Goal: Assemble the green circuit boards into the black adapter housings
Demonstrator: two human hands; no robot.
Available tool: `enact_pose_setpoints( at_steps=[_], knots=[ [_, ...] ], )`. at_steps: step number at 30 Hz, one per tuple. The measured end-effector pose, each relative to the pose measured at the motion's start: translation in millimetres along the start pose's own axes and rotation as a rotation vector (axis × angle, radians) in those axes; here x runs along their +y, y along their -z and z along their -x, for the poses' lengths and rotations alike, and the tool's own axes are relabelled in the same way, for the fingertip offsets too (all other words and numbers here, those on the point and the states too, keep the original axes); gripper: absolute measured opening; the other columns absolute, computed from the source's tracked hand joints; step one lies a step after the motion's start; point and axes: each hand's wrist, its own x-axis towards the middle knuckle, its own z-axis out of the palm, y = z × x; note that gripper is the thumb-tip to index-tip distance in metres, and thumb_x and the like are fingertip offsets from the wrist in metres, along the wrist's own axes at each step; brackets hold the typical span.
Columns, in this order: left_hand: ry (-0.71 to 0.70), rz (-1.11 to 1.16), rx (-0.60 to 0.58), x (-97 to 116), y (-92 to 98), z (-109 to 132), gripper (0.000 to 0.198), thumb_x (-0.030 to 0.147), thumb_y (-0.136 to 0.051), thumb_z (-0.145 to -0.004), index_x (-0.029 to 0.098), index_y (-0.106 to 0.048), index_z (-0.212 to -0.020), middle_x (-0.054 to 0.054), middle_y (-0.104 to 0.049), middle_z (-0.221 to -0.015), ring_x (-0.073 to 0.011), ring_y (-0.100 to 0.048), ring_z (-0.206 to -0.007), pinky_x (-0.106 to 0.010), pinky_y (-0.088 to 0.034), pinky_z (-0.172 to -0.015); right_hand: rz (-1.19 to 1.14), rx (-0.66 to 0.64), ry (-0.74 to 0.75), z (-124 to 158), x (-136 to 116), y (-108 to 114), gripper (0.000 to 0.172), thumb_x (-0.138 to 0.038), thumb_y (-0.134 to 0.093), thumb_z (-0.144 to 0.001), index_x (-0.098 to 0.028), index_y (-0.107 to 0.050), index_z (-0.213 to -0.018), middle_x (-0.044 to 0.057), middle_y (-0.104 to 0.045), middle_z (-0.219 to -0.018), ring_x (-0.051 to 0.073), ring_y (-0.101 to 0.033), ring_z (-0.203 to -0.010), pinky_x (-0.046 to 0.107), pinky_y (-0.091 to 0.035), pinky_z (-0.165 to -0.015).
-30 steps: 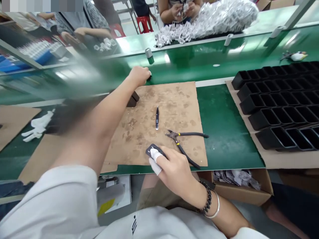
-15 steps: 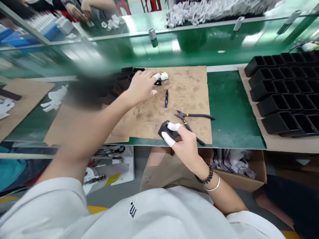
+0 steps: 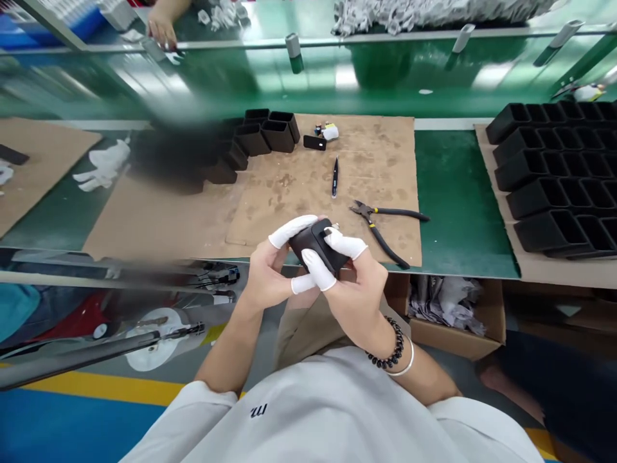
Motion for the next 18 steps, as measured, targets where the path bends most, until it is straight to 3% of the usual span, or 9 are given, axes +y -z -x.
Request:
enact_pose_setpoints(
  at_steps=[3, 5, 7, 11, 14, 16, 18],
  knots=[
    [0.051, -0.24, -0.153, -8, 22.6, -5, 0.078, 0.049, -0.08, -0.084, 0.023, -0.051, -0.152, -0.015, -0.058, -0.154, -0.0332, -0.053, -0.146, -0.05, -0.045, -0.123, 0.006, -0.06, -0.021, -2, 13, 3, 0.025, -0.031, -0.083, -0.082, -0.025, -0.068, -0.101, 0.004, -0.077, -0.097, 0.02, -0.076, -0.085, 0.033, -0.066, -0.074],
    [0.067, -0.499, -0.286, -17, 34.9, -8, 0.064, 0.045, -0.07, -0.093, 0.02, -0.053, -0.15, -0.017, -0.055, -0.157, -0.0321, -0.047, -0.151, -0.053, -0.037, -0.128, -0.034, -0.073, -0.089, -9, 26, 8, 0.026, -0.035, -0.083, -0.081, -0.024, -0.067, -0.099, 0.004, -0.077, -0.098, 0.02, -0.076, -0.088, 0.032, -0.066, -0.076],
    [0.021, -0.721, -0.442, -24, 40.8, -13, 0.048, 0.036, -0.057, -0.101, 0.015, -0.057, -0.145, -0.018, -0.054, -0.157, -0.0299, -0.048, -0.15, -0.05, -0.04, -0.126, -0.061, -0.025, -0.145, -18, 38, 17, 0.03, -0.037, -0.085, -0.078, -0.023, -0.066, -0.097, 0.003, -0.076, -0.096, 0.019, -0.076, -0.087, 0.032, -0.065, -0.077],
    [-0.208, -1.032, -0.665, -28, 35.1, -25, 0.041, 0.01, -0.047, -0.098, 0.005, -0.063, -0.136, -0.025, -0.06, -0.148, -0.0306, -0.061, -0.138, -0.042, -0.052, -0.114, -0.074, 0.152, -0.192, -33, 49, 44, 0.035, -0.039, -0.088, -0.075, -0.024, -0.065, -0.097, 0.003, -0.073, -0.101, 0.019, -0.075, -0.094, 0.036, -0.064, -0.086],
    [-0.392, -1.193, -0.765, -25, 23.2, -33, 0.042, -0.004, -0.043, -0.091, -0.005, -0.066, -0.126, -0.034, -0.068, -0.129, -0.0361, -0.073, -0.12, -0.043, -0.062, -0.095, -0.172, 0.231, -0.281, -38, 50, 59, 0.037, -0.04, -0.087, -0.076, -0.024, -0.063, -0.099, 0.001, -0.072, -0.103, 0.017, -0.074, -0.092, 0.035, -0.066, -0.082],
    [-0.509, -1.219, -0.783, -23, 14.8, -32, 0.042, -0.008, -0.041, -0.088, -0.007, -0.068, -0.121, -0.035, -0.072, -0.118, -0.0369, -0.077, -0.109, -0.041, -0.065, -0.083, -0.218, 0.258, -0.316, -39, 50, 63, 0.037, -0.04, -0.087, -0.075, -0.024, -0.063, -0.098, 0.0, -0.071, -0.105, 0.016, -0.074, -0.09, 0.032, -0.066, -0.077],
    [-0.594, -1.177, -0.748, -23, 8.5, -27, 0.042, -0.008, -0.041, -0.088, -0.004, -0.07, -0.117, -0.033, -0.074, -0.114, -0.0354, -0.079, -0.104, -0.04, -0.065, -0.08, -0.229, 0.258, -0.339, -40, 51, 63, 0.036, -0.041, -0.087, -0.075, -0.025, -0.063, -0.097, 0.001, -0.071, -0.111, 0.016, -0.074, -0.09, 0.029, -0.066, -0.073]
  ],
)
